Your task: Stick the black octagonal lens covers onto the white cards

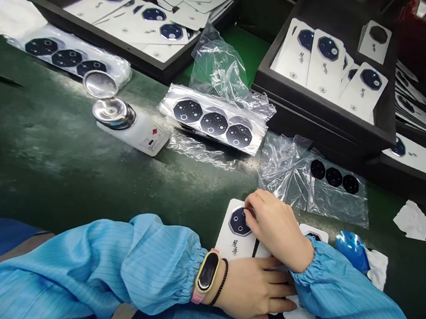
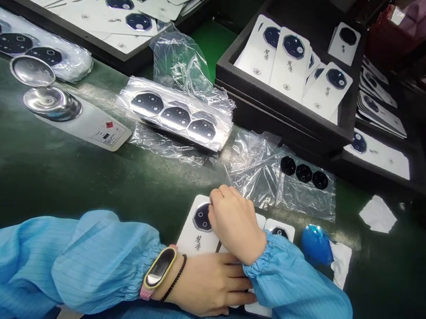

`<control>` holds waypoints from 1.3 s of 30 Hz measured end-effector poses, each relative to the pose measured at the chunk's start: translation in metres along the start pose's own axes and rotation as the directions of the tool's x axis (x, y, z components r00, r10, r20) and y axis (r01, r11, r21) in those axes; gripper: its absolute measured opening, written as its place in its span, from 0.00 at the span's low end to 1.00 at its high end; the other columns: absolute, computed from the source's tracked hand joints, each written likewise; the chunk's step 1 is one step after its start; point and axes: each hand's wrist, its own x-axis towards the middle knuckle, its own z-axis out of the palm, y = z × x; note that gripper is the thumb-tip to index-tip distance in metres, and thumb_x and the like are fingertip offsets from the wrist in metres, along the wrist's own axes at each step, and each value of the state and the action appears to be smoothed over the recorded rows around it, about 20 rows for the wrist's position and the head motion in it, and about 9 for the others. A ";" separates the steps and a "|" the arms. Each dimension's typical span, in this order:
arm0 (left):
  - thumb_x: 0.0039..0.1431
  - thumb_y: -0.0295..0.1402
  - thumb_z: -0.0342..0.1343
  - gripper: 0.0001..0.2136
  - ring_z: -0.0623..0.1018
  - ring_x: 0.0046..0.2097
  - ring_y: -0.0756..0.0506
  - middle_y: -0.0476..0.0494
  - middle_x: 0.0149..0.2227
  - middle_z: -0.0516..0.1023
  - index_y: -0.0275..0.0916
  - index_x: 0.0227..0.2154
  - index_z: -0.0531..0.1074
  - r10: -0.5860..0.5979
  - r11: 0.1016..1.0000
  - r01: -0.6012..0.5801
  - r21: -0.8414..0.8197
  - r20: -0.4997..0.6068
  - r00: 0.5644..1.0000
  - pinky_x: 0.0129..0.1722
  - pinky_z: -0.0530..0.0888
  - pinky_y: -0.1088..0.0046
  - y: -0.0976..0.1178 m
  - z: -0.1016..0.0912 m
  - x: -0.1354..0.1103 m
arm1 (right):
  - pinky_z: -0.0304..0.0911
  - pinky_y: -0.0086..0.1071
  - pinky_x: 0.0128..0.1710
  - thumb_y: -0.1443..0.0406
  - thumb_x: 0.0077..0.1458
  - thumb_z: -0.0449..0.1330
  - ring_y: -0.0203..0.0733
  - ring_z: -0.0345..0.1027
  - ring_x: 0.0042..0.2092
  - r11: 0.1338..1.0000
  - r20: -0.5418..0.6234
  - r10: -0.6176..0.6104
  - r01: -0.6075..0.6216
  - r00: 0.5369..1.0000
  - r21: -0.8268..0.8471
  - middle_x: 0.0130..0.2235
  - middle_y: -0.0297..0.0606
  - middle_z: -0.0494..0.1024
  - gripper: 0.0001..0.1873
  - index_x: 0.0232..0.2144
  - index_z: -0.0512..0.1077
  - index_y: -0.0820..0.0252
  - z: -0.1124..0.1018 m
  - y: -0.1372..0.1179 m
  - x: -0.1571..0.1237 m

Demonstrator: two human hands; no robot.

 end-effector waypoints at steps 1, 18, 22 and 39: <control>0.59 0.37 0.53 0.19 0.68 0.57 0.45 0.43 0.53 0.73 0.34 0.51 0.69 0.001 1.000 -0.001 -0.001 -0.006 1.000 0.60 0.60 0.68 0.000 0.000 0.000 | 0.52 0.31 0.25 0.71 0.55 0.57 0.40 0.66 0.34 1.000 -0.018 -0.003 0.003 1.000 -0.002 0.32 0.35 0.73 0.04 0.29 0.69 0.60 0.002 -0.001 0.000; 0.58 0.34 0.56 0.21 0.71 0.55 0.45 0.44 0.52 0.75 0.32 0.53 0.68 0.030 0.999 -0.030 -0.043 0.010 0.999 0.59 0.64 0.68 0.000 0.000 -0.001 | 0.49 0.33 0.26 0.81 0.49 0.47 0.42 0.54 0.28 0.945 -0.361 -0.226 0.113 0.905 -0.308 0.24 0.38 0.64 0.15 0.23 0.64 0.60 0.028 -0.010 -0.013; 0.57 0.34 0.57 0.22 0.72 0.55 0.45 0.43 0.51 0.75 0.31 0.53 0.68 0.041 0.999 -0.041 -0.036 -0.005 0.999 0.57 0.66 0.69 -0.001 0.000 -0.001 | 0.49 0.33 0.27 0.81 0.52 0.47 0.42 0.53 0.28 0.938 -0.350 -0.244 0.128 0.905 -0.322 0.24 0.38 0.63 0.15 0.23 0.64 0.61 0.027 -0.010 -0.015; 0.59 0.35 0.54 0.19 0.70 0.55 0.45 0.47 0.54 0.72 0.35 0.53 0.69 0.004 1.000 -0.004 -0.010 0.013 1.000 0.58 0.63 0.67 0.001 -0.001 -0.002 | 0.46 0.34 0.24 0.78 0.52 0.55 0.41 0.63 0.31 0.978 0.030 -0.120 0.124 0.992 -0.170 0.27 0.39 0.73 0.11 0.23 0.69 0.60 -0.003 -0.016 0.010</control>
